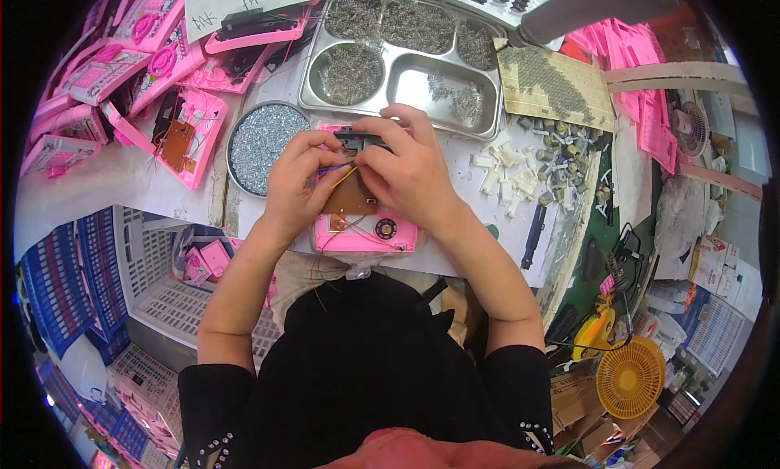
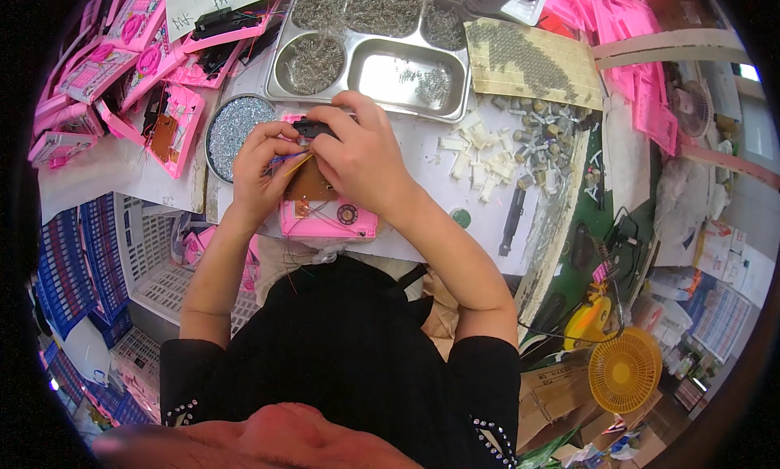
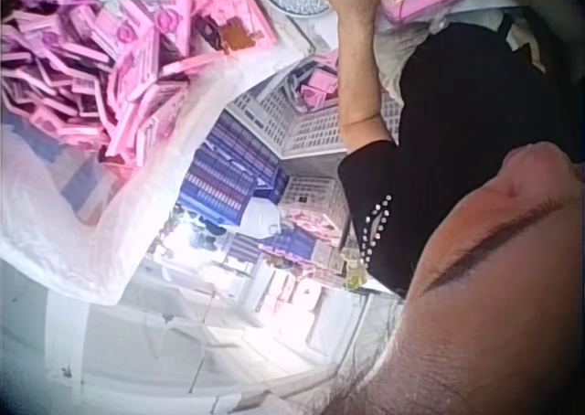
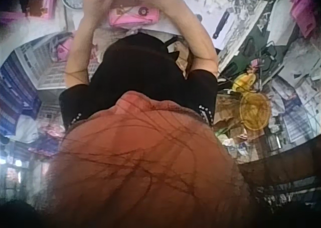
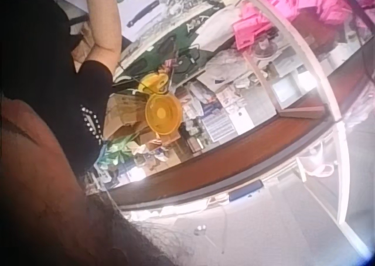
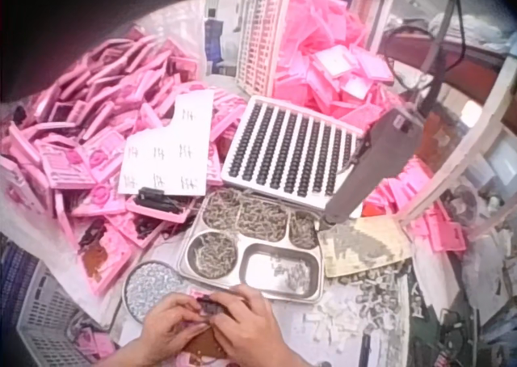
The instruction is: Assembling a pink plastic toy component by installing a circuit board, soldering wires, and fastening screws.
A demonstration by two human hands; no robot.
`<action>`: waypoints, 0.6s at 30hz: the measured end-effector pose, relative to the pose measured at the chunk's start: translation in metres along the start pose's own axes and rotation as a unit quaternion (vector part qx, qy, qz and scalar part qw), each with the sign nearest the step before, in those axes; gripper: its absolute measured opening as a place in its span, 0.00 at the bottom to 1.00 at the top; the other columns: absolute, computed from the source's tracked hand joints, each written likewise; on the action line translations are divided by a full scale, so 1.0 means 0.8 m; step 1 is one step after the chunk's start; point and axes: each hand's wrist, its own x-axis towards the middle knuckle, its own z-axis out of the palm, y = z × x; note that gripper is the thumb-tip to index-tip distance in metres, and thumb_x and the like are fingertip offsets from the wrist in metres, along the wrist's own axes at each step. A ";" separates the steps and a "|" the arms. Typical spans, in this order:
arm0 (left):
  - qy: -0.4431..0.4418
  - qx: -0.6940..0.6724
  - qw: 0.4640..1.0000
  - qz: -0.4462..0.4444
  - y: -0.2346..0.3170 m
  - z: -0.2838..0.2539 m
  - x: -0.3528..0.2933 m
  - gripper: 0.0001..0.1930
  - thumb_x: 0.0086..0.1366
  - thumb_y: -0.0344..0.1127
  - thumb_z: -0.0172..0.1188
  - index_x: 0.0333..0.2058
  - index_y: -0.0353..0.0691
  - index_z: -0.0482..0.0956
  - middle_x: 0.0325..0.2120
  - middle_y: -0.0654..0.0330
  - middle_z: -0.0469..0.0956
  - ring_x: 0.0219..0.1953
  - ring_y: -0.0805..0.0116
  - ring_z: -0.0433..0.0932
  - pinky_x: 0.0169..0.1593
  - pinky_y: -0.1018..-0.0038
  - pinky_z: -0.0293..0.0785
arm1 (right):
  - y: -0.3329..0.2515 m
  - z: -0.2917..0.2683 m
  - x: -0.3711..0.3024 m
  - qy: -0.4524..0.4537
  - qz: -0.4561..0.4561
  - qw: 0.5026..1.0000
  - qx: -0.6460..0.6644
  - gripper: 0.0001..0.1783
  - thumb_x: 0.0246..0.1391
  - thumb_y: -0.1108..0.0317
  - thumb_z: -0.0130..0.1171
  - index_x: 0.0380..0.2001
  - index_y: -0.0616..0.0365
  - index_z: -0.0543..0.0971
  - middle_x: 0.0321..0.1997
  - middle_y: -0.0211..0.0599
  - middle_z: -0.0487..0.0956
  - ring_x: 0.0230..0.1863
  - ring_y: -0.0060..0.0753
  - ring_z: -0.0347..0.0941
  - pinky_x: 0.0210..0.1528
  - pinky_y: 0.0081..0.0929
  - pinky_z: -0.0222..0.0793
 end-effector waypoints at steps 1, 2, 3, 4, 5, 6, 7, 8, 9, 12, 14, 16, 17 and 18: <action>-0.005 0.005 1.000 0.001 0.000 -0.001 0.000 0.10 0.55 0.23 0.71 0.36 0.35 0.81 0.41 0.54 0.79 0.43 0.58 0.81 0.44 0.68 0.79 | -0.001 0.000 -0.002 0.007 0.006 1.000 0.005 0.10 0.38 0.70 0.69 0.26 0.57 0.80 0.53 0.33 0.80 0.59 0.50 0.70 0.56 0.48 0.71; -0.005 0.002 1.000 0.000 0.000 -0.001 0.000 0.10 0.55 0.23 0.71 0.36 0.35 0.81 0.42 0.54 0.79 0.43 0.58 0.81 0.43 0.68 0.80 | -0.003 -0.001 -0.001 0.005 0.008 1.000 -0.005 0.10 0.38 0.71 0.70 0.27 0.55 0.81 0.54 0.32 0.80 0.60 0.50 0.69 0.56 0.46 0.71; -0.007 -0.002 1.000 0.000 0.000 0.000 0.000 0.10 0.55 0.23 0.71 0.36 0.35 0.80 0.42 0.54 0.79 0.43 0.58 0.81 0.43 0.68 0.80 | -0.006 -0.004 0.000 0.005 0.010 1.000 -0.016 0.10 0.38 0.72 0.71 0.28 0.54 0.81 0.54 0.31 0.80 0.60 0.51 0.69 0.55 0.45 0.71; -0.008 -0.005 1.000 0.000 0.000 0.000 0.000 0.10 0.56 0.23 0.71 0.36 0.35 0.80 0.43 0.54 0.79 0.43 0.58 0.81 0.42 0.69 0.80 | -0.008 -0.005 0.002 0.004 0.013 1.000 -0.027 0.11 0.38 0.73 0.71 0.29 0.52 0.82 0.55 0.30 0.80 0.60 0.51 0.68 0.55 0.43 0.72; -0.011 -0.006 1.000 -0.005 0.000 0.000 0.000 0.10 0.56 0.23 0.71 0.36 0.35 0.80 0.43 0.54 0.79 0.43 0.58 0.81 0.42 0.69 0.81 | -0.010 -0.004 0.003 0.006 0.009 0.999 -0.035 0.11 0.38 0.73 0.71 0.28 0.52 0.82 0.55 0.30 0.80 0.60 0.51 0.68 0.55 0.43 0.72; -0.014 -0.007 1.000 -0.010 0.000 -0.001 -0.001 0.10 0.56 0.23 0.70 0.36 0.35 0.80 0.44 0.54 0.78 0.44 0.59 0.81 0.41 0.69 0.81 | -0.014 -0.001 0.005 0.009 0.006 0.999 -0.043 0.11 0.38 0.73 0.72 0.28 0.52 0.82 0.55 0.31 0.80 0.60 0.51 0.68 0.55 0.43 0.72; -0.017 -0.008 1.000 -0.014 0.001 0.000 -0.001 0.10 0.56 0.23 0.70 0.36 0.35 0.80 0.44 0.54 0.78 0.44 0.59 0.81 0.41 0.70 0.81 | -0.016 0.002 0.007 0.012 0.003 0.999 -0.051 0.11 0.38 0.73 0.72 0.28 0.53 0.82 0.55 0.31 0.80 0.60 0.52 0.68 0.55 0.43 0.71; -0.022 -0.008 1.000 -0.012 0.000 -0.001 -0.001 0.10 0.56 0.23 0.70 0.36 0.35 0.79 0.45 0.54 0.78 0.44 0.58 0.81 0.41 0.69 0.81 | -0.014 0.005 0.006 0.015 -0.003 0.999 -0.050 0.10 0.38 0.72 0.71 0.27 0.54 0.81 0.55 0.32 0.79 0.60 0.51 0.68 0.55 0.44 0.72; -0.025 -0.008 1.000 -0.011 -0.002 -0.001 -0.002 0.10 0.57 0.23 0.70 0.36 0.35 0.79 0.45 0.53 0.78 0.44 0.58 0.81 0.41 0.69 0.81 | -0.010 0.010 0.005 0.018 -0.010 0.999 -0.048 0.10 0.38 0.71 0.70 0.27 0.56 0.81 0.55 0.33 0.79 0.60 0.51 0.69 0.54 0.46 0.72; -0.035 0.006 0.999 0.021 -0.004 -0.002 0.001 0.10 0.57 0.23 0.69 0.37 0.35 0.79 0.45 0.53 0.77 0.44 0.56 0.81 0.42 0.68 0.81 | -0.007 0.007 0.003 0.009 -0.005 1.000 -0.027 0.10 0.39 0.70 0.69 0.27 0.57 0.80 0.55 0.34 0.79 0.60 0.51 0.69 0.54 0.47 0.72; -0.037 0.013 0.999 0.031 -0.004 -0.003 0.000 0.10 0.57 0.23 0.69 0.37 0.35 0.79 0.45 0.53 0.77 0.44 0.55 0.81 0.42 0.67 0.80 | -0.005 -0.001 0.002 0.006 0.006 1.000 -0.009 0.10 0.39 0.70 0.70 0.28 0.56 0.81 0.55 0.34 0.80 0.60 0.51 0.69 0.54 0.46 0.72; -0.037 0.010 0.999 0.023 -0.004 -0.003 -0.003 0.11 0.57 0.22 0.70 0.37 0.35 0.78 0.45 0.53 0.77 0.44 0.54 0.80 0.43 0.66 0.80 | -0.003 -0.008 -0.001 0.012 0.019 1.000 0.006 0.10 0.40 0.70 0.70 0.29 0.55 0.81 0.55 0.34 0.80 0.60 0.51 0.69 0.55 0.46 0.72; -0.034 0.009 0.999 0.026 -0.004 -0.002 -0.003 0.11 0.57 0.22 0.70 0.37 0.35 0.78 0.45 0.53 0.77 0.44 0.54 0.80 0.43 0.66 0.80 | -0.002 -0.009 -0.003 0.017 0.024 1.000 0.005 0.10 0.40 0.71 0.70 0.29 0.55 0.82 0.55 0.34 0.80 0.60 0.52 0.69 0.55 0.46 0.72; -0.031 0.008 0.999 0.029 -0.004 -0.002 -0.002 0.11 0.57 0.22 0.70 0.37 0.35 0.78 0.45 0.53 0.77 0.44 0.54 0.80 0.43 0.66 0.80 | -0.001 -0.010 -0.005 0.023 0.028 0.999 0.005 0.10 0.40 0.71 0.70 0.29 0.54 0.82 0.55 0.33 0.80 0.60 0.52 0.69 0.55 0.46 0.72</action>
